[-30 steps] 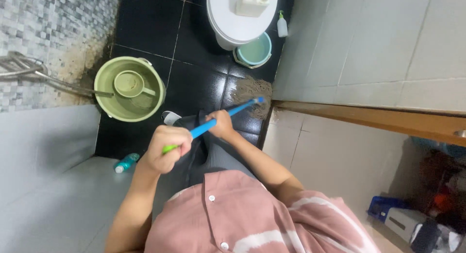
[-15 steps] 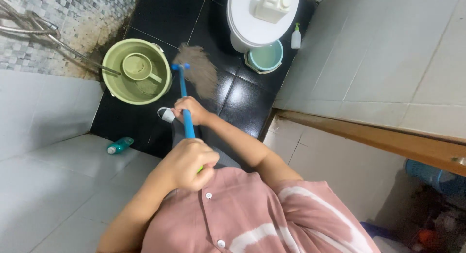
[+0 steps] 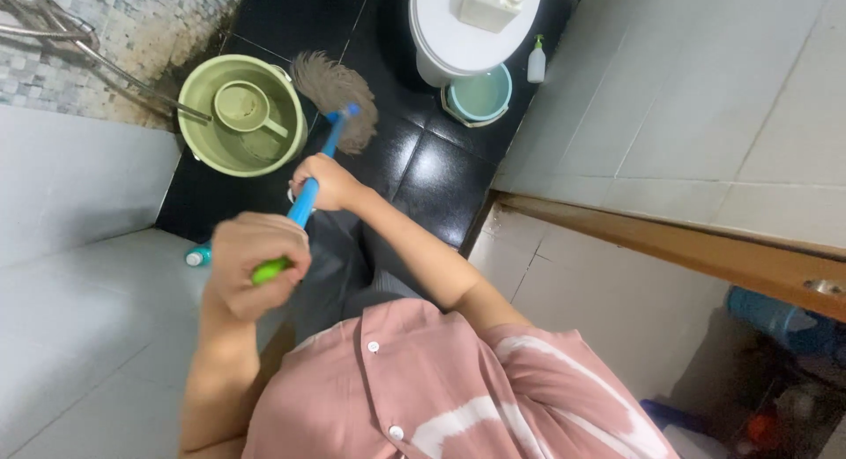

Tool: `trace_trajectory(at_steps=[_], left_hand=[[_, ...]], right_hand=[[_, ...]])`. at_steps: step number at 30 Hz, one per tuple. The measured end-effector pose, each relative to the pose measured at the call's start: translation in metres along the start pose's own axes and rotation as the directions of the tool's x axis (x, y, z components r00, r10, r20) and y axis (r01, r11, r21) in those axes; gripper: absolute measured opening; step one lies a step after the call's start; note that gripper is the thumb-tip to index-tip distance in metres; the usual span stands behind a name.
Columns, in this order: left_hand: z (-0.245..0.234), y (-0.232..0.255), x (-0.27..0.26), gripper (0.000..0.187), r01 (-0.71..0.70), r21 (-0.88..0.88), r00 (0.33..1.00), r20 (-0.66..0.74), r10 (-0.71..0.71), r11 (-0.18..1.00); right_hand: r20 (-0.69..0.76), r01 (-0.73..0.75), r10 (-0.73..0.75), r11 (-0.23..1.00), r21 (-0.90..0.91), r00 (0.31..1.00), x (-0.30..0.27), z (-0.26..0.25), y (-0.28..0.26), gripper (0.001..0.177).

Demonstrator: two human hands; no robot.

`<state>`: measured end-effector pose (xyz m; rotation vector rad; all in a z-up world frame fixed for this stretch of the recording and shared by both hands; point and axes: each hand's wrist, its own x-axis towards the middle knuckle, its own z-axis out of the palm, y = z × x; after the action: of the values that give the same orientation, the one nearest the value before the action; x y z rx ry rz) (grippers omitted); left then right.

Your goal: The person mops the floor in a bathroom using a mop and a bucket. They move the mop across the tiled floor around the toilet and the bucket, occasionally moving items with their feet or hands to reach different spots.

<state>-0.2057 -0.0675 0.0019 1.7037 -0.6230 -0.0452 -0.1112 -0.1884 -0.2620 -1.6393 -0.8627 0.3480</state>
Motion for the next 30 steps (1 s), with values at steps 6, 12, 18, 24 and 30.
trace_trajectory(at_steps=[6, 12, 18, 24, 30], left_hand=[[-0.004, -0.011, 0.018, 0.024, -0.001, -0.222, 1.0, 0.006, 0.002, 0.975], [0.041, -0.075, 0.025, 0.024, 0.087, -0.432, 0.986, 0.167, -0.015, 0.898], [0.053, -0.086, 0.017, 0.014, 0.148, -0.356, 0.971, 0.231, -0.066, 0.923], [0.002, -0.018, 0.021, 0.01, 0.057, -0.244, 0.929, 0.367, 0.038, 0.968], [-0.024, 0.054, -0.001, 0.009, 0.078, -0.03, 0.945, 0.319, -0.065, 0.996]], right_hand=[[-0.102, -0.266, 0.252, 0.948, -0.176, 0.962, -0.051, -0.022, -0.015, 0.019], [-0.294, -0.528, 0.458, 0.814, -0.24, 0.839, -0.148, -0.04, 0.015, 0.02], [-0.503, -0.614, 0.462, 0.768, -0.185, 0.73, -0.183, -0.021, 0.037, 0.021], [-0.44, -0.446, 0.328, 0.873, -0.197, 0.836, -0.128, 0.004, -0.01, 0.021], [-0.139, -0.192, 0.186, 0.981, -0.033, 0.973, -0.057, 0.044, -0.07, 0.02]])
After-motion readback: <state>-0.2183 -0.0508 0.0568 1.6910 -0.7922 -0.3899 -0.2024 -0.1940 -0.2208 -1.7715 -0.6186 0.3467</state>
